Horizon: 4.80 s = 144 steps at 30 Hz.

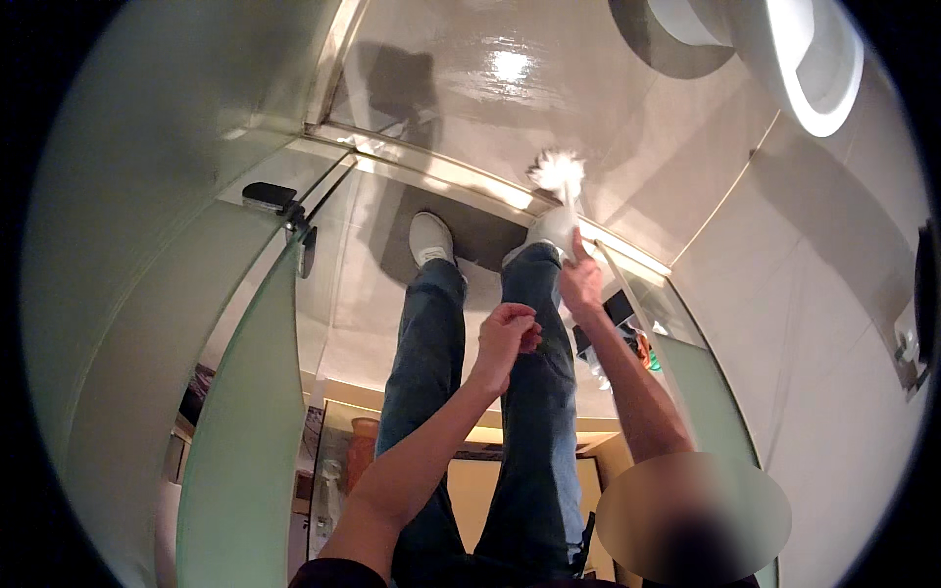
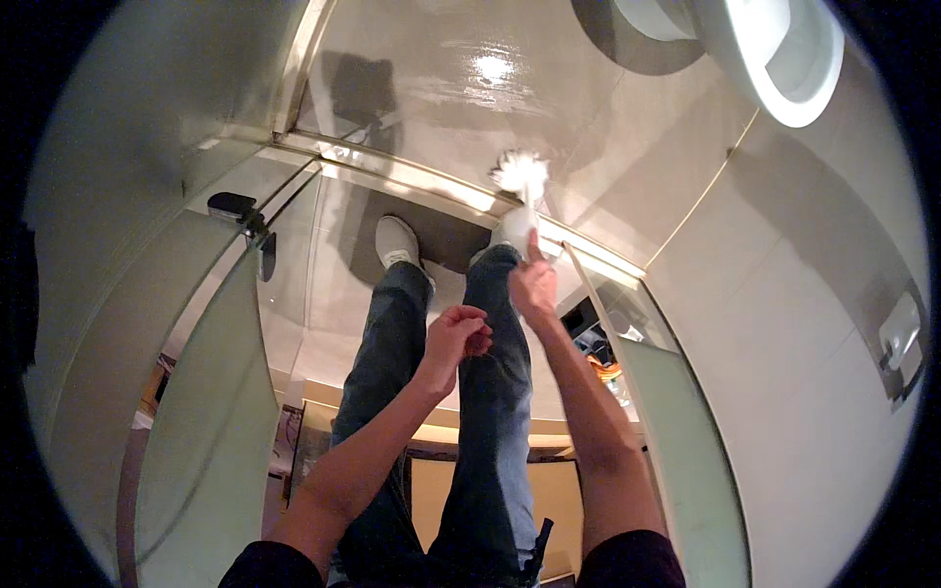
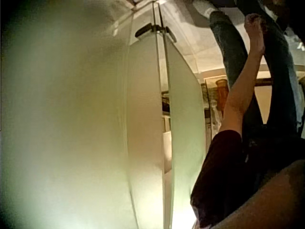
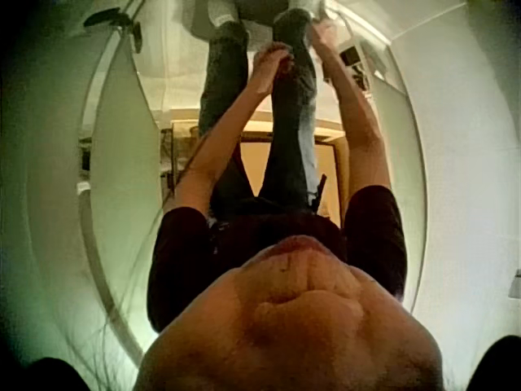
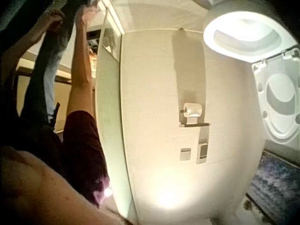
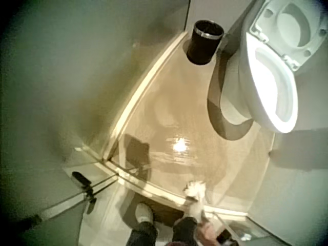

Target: The person places a purple trash bag into a metal bin, then retrieves a roll of toilet paper and places it on the holder. They spray a cleaning solution into the toilet bowl and scrub it thoroughly with a toilet brush, including the seat and lid. Finally, they wipe the sink basin and faucet with an orange cloth.

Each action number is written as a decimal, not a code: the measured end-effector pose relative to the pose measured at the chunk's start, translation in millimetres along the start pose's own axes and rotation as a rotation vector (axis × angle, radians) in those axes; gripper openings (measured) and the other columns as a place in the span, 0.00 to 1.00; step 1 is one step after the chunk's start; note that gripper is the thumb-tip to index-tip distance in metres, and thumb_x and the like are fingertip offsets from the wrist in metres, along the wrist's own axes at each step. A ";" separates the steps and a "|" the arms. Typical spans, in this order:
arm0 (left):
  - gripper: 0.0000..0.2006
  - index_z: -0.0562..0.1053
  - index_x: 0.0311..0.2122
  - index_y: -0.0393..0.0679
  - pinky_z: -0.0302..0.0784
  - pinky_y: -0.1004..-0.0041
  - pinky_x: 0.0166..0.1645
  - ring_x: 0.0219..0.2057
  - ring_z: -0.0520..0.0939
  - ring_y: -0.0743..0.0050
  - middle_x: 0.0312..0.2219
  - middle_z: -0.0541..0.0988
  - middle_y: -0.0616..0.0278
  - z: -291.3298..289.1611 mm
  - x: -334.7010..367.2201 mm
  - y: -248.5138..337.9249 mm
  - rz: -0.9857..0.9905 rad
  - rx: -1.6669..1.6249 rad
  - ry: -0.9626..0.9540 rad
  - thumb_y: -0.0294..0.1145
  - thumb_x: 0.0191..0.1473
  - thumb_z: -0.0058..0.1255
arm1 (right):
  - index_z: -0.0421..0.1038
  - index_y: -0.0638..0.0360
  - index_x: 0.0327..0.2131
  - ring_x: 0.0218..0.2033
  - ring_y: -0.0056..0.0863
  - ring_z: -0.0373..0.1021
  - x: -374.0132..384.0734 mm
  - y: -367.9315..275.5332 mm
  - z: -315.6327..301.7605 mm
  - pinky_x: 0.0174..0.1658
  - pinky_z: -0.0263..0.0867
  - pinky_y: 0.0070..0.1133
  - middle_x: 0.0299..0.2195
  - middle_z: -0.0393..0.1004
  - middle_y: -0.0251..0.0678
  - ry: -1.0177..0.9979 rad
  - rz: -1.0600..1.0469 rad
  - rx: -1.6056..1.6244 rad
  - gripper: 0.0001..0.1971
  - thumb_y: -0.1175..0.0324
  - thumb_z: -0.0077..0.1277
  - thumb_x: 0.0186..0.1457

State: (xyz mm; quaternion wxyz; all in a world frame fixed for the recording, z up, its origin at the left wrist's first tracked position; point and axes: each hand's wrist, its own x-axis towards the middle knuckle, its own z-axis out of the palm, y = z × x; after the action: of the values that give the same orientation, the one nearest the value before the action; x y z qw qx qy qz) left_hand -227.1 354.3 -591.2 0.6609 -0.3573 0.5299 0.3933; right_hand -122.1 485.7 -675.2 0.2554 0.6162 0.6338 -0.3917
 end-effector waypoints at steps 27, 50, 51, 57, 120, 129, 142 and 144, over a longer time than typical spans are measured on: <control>0.05 0.73 0.39 0.41 0.79 0.74 0.34 0.27 0.81 0.75 0.28 0.79 0.62 -29.4 -14.8 -26.3 0.054 0.020 -0.037 0.27 0.57 0.49 | 0.60 0.32 0.35 0.13 0.15 0.46 -16.9 61.1 43.9 0.15 0.41 0.15 0.16 0.48 0.22 -0.327 0.879 1.624 0.09 0.68 0.34 0.64; 0.04 0.74 0.37 0.41 0.75 0.74 0.37 0.30 0.79 0.77 0.28 0.79 0.65 -40.2 -29.3 -19.8 0.244 -0.088 0.186 0.25 0.57 0.48 | 0.64 0.42 0.51 0.14 0.13 0.52 22.6 -117.8 129.9 0.13 0.45 0.13 0.20 0.62 0.28 -1.024 0.167 1.648 0.11 0.65 0.43 0.65; 0.05 0.74 0.37 0.41 0.76 0.74 0.36 0.29 0.79 0.75 0.27 0.79 0.63 -26.2 -11.1 -28.8 0.199 0.028 0.086 0.24 0.56 0.49 | 0.63 0.40 0.55 0.13 0.12 0.52 30.9 -44.3 119.9 0.13 0.45 0.13 0.20 0.62 0.27 -0.959 0.008 1.763 0.15 0.63 0.41 0.66; 0.06 0.74 0.38 0.41 0.78 0.74 0.31 0.25 0.80 0.73 0.26 0.79 0.61 -34.5 1.0 -37.7 0.160 0.173 0.180 0.24 0.54 0.49 | 0.63 0.40 0.50 0.12 0.12 0.46 -24.0 86.8 4.0 0.13 0.40 0.13 0.17 0.55 0.23 -0.251 0.679 1.447 0.10 0.60 0.37 0.68; 0.07 0.72 0.42 0.39 0.80 0.77 0.34 0.28 0.80 0.77 0.29 0.79 0.60 225.8 -176.9 414.9 0.405 0.573 0.048 0.22 0.59 0.47 | 0.51 0.44 0.67 0.43 0.44 0.75 183.1 -168.3 -519.1 0.47 0.71 0.36 0.41 0.76 0.50 0.269 0.164 -0.294 0.32 0.68 0.41 0.57; 0.06 0.72 0.42 0.38 0.80 0.74 0.36 0.28 0.80 0.74 0.30 0.79 0.60 220.0 -186.2 432.9 0.383 0.558 0.059 0.23 0.59 0.48 | 0.70 0.54 0.54 0.36 0.46 0.77 93.0 -183.1 -479.4 0.41 0.73 0.37 0.36 0.78 0.54 0.347 0.045 0.039 0.20 0.61 0.40 0.62; 0.06 0.72 0.42 0.40 0.79 0.77 0.35 0.28 0.80 0.77 0.29 0.79 0.61 253.5 -177.4 390.9 0.327 0.533 0.102 0.23 0.59 0.47 | 0.62 0.60 0.60 0.11 0.17 0.51 172.2 -202.2 -514.5 0.14 0.49 0.20 0.16 0.59 0.25 0.288 0.420 1.269 0.23 0.69 0.40 0.62; 0.06 0.72 0.42 0.40 0.78 0.77 0.35 0.28 0.80 0.77 0.30 0.79 0.61 255.7 -181.2 383.6 0.329 0.538 0.081 0.23 0.59 0.47 | 0.60 0.61 0.61 0.11 0.16 0.50 143.4 -205.8 -535.6 0.14 0.47 0.19 0.17 0.58 0.24 0.308 0.438 1.294 0.23 0.70 0.40 0.62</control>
State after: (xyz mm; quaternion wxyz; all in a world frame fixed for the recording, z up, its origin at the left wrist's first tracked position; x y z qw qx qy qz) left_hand -487.9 723.0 -387.8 0.6378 -0.0947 0.6914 0.3261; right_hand -254.7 1017.0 -452.0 -0.1826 0.8066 0.1634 -0.5380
